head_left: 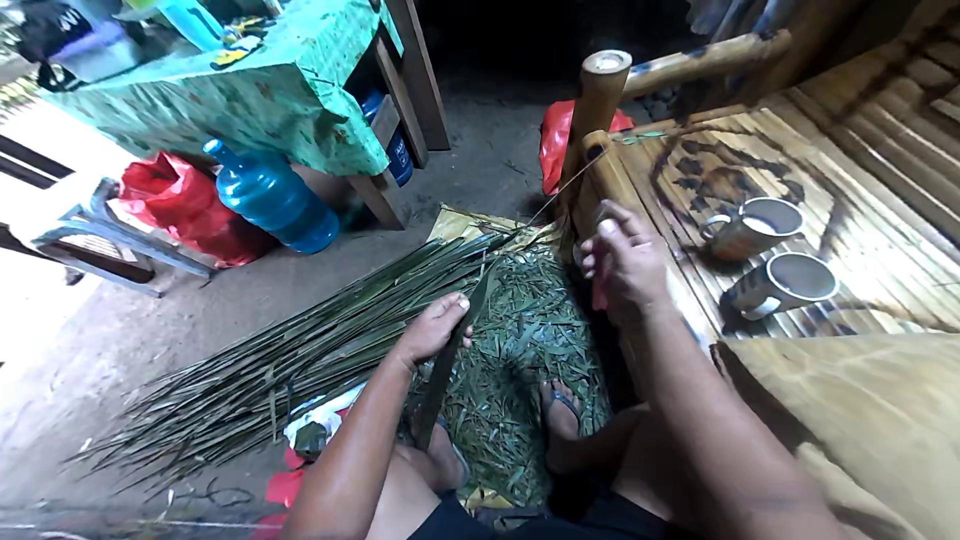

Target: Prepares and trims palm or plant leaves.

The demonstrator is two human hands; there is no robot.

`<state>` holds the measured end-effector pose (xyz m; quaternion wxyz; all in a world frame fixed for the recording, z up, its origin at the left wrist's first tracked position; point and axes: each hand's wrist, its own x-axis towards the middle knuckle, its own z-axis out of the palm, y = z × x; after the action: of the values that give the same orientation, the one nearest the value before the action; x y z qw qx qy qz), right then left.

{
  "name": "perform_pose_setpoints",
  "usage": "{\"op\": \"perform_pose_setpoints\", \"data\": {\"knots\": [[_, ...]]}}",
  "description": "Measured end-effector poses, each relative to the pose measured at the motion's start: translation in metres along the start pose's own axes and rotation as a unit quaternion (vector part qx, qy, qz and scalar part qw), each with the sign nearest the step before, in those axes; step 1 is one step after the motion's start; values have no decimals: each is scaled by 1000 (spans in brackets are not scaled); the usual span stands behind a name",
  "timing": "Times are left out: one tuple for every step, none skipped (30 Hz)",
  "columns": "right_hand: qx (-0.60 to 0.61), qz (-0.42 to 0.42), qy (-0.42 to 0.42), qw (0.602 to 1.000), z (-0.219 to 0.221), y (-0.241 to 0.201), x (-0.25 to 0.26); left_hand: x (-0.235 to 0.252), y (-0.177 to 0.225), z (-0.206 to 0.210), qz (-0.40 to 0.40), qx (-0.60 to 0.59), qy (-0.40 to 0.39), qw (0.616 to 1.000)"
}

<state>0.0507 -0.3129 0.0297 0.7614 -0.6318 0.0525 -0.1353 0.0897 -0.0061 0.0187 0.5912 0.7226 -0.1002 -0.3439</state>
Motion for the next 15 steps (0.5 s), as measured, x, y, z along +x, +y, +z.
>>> {"op": "perform_pose_setpoints", "data": {"knots": [[-10, 22, -34, 999, 12, 6, -5, 2, 0, 3, 12, 4, 15, 1000], [-16, 46, -76, 996, 25, 13, -10, 4, -1, 5, 26, 8, 21, 999], [-22, 66, -124, 990, 37, 22, -16, 6, -2, 8, 39, 11, 22, 999], [-27, 75, -171, 982, 47, 32, -20, 7, -2, 11, 48, 14, 19, 999], [-34, 76, -209, 974, 53, 40, -22, 8, -3, 14, 57, 17, 13, 998], [-38, 69, -231, 970, 56, 45, -22, 8, -3, 17, 64, 19, 4, 998], [-39, 61, -238, 969, 56, 48, -21, 8, -3, 19, 67, 22, -8, 997], [-41, 56, -232, 970, 55, 49, -19, 8, -4, 20, 67, 26, -16, 997], [-41, 54, -219, 973, 52, 47, -16, 8, -5, 21, 66, 28, -23, 997], [-39, 53, -199, 978, 49, 43, -13, 8, -7, 20, 61, 31, -32, 997], [-35, 49, -175, 983, 45, 40, -11, 8, -10, 19, 51, 34, -43, 997], [-29, 44, -146, 988, 41, 36, -8, 8, -12, 18, 39, 36, -52, 997], [-21, 39, -118, 992, 36, 33, -6, 9, -13, 16, 29, 36, -53, 998], [-14, 33, -98, 995, 33, 29, -4, 8, -13, 16, 24, 36, -47, 998], [-11, 25, -89, 996, 30, 27, -3, 7, -12, 15, 24, 33, -38, 998]]}}
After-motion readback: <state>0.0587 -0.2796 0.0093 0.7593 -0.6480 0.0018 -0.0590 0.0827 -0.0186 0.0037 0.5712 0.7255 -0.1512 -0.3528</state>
